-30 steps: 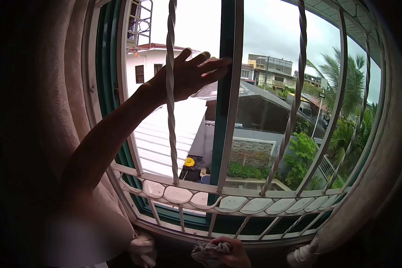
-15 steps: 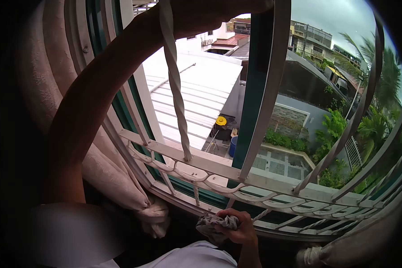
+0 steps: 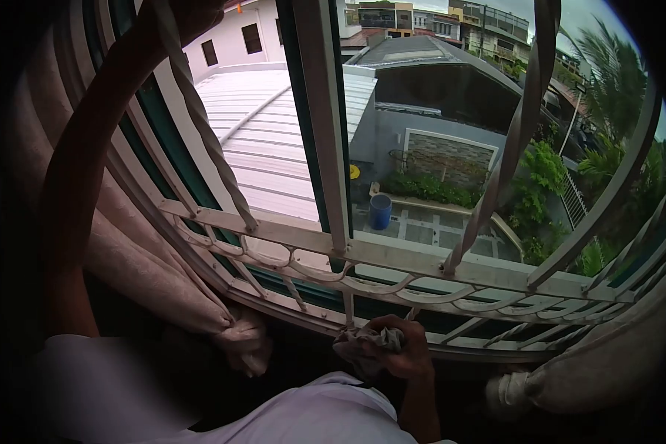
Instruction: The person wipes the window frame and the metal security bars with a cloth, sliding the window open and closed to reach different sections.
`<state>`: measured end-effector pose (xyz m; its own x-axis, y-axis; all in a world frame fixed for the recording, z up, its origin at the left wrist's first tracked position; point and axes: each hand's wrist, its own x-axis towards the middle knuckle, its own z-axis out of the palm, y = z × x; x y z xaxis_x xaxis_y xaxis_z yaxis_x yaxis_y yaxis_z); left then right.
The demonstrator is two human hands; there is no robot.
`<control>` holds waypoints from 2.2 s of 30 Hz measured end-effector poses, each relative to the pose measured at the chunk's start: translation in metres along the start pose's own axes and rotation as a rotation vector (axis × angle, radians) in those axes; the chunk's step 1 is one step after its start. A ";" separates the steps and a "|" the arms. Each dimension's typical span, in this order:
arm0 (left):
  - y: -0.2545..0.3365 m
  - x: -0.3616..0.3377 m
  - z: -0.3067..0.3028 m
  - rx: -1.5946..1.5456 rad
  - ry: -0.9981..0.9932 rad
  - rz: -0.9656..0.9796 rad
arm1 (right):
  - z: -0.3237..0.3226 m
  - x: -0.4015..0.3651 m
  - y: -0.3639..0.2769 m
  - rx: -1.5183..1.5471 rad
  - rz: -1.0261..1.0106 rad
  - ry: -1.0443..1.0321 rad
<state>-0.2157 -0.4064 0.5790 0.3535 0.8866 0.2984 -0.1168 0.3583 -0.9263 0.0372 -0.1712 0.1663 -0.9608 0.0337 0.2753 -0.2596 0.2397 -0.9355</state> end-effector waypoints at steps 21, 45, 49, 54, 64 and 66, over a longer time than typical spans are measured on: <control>0.011 -0.037 -0.075 0.089 -0.697 -0.178 | 0.037 0.006 -0.012 0.060 -0.049 -0.107; -0.008 -0.145 -0.061 -0.007 -0.640 -0.228 | 0.062 0.104 -0.130 -0.175 -1.000 -0.086; -0.020 -0.139 -0.039 -0.017 -0.657 -0.173 | 0.049 0.113 -0.121 -0.178 -0.940 0.014; -0.023 -0.143 -0.027 0.027 -0.599 -0.159 | 0.048 0.115 -0.122 -0.183 -0.888 0.051; -0.025 -0.133 -0.036 0.079 -0.670 -0.205 | 0.046 0.111 -0.121 -0.256 -0.793 0.177; -0.033 -0.143 -0.031 0.075 -0.627 -0.159 | 0.045 0.114 -0.121 -0.189 -0.861 0.121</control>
<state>-0.2340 -0.5545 0.5599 -0.2346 0.8151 0.5297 -0.1805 0.4989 -0.8477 -0.0455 -0.2397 0.3011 -0.4204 -0.1324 0.8976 -0.8563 0.3849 -0.3443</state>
